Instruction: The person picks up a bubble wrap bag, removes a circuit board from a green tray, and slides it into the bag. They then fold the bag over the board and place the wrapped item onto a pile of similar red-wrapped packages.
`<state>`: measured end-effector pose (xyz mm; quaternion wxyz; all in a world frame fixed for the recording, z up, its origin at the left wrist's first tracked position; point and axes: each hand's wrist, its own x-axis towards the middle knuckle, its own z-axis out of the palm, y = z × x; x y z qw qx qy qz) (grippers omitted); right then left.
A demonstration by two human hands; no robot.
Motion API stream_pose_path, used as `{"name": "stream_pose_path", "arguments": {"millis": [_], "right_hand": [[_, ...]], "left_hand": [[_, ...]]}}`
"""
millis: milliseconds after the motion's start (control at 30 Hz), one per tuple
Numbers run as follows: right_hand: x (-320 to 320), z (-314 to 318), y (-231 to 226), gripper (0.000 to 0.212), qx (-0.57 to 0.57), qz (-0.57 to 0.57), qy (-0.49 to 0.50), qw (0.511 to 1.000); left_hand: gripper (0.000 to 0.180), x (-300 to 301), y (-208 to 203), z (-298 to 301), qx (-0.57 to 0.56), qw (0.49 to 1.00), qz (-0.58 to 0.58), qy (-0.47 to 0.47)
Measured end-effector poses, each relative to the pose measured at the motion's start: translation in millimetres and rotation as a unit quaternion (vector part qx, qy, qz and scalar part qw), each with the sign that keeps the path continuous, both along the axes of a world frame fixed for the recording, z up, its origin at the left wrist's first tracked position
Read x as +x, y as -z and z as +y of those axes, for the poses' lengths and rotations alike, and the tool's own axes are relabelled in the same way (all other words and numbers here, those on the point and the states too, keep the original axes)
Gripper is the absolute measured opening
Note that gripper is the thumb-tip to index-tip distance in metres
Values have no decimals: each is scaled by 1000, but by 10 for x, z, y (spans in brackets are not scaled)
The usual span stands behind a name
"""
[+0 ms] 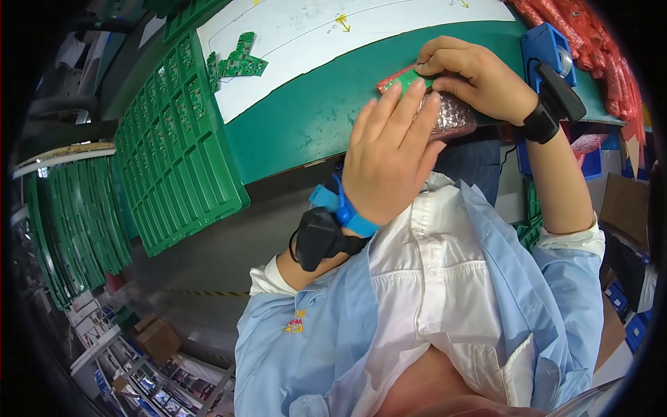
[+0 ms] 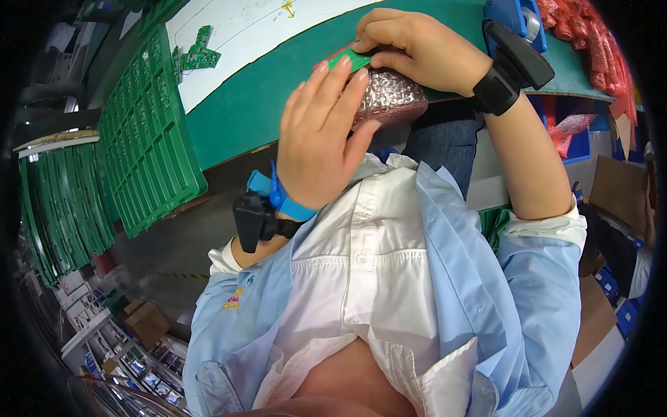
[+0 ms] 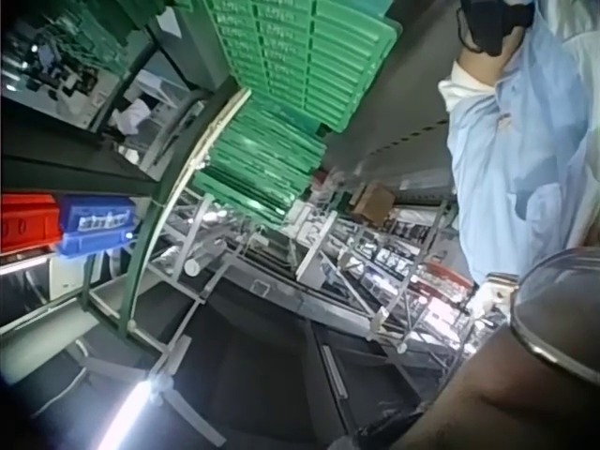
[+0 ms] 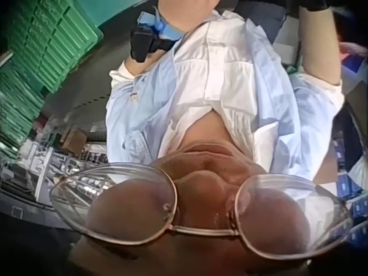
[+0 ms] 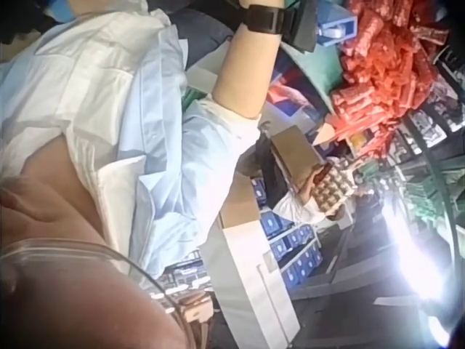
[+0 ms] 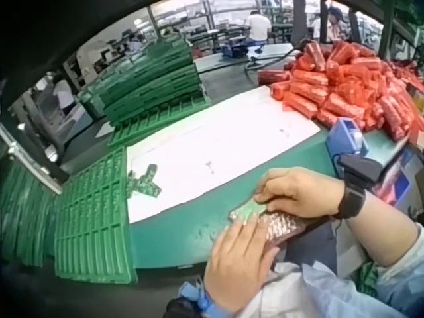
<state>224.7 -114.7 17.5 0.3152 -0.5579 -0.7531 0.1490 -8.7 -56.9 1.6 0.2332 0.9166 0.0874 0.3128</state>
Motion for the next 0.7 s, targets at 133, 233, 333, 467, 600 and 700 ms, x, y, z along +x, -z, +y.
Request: {"name": "stream_pose_path", "arguments": {"millis": [133, 233, 333, 467, 600, 700], "right_hand": [[12, 11, -73, 28, -55, 42, -9, 998], [-40, 71, -91, 32, -97, 28, 68, 993], [-81, 83, -52, 37, -71, -20, 51, 996], [-132, 78, -138, 39, -86, -93, 24, 992], [-143, 77, -141, 37, -33, -126, 23, 991], [-184, 119, -71, 34, 44, -140, 53, 988]], "left_hand": [[45, 92, 111, 1, 56, 995, 66, -50], [44, 79, 131, 1, 69, 994, 78, -40], [45, 35, 104, -36, 73, 993, 90, -22], [44, -91, 168, -130, 34, 995, 94, 19], [42, -131, 173, -86, 21, 995, 92, 21], [40, -108, 163, 38, 31, 996, 84, 3]]}}
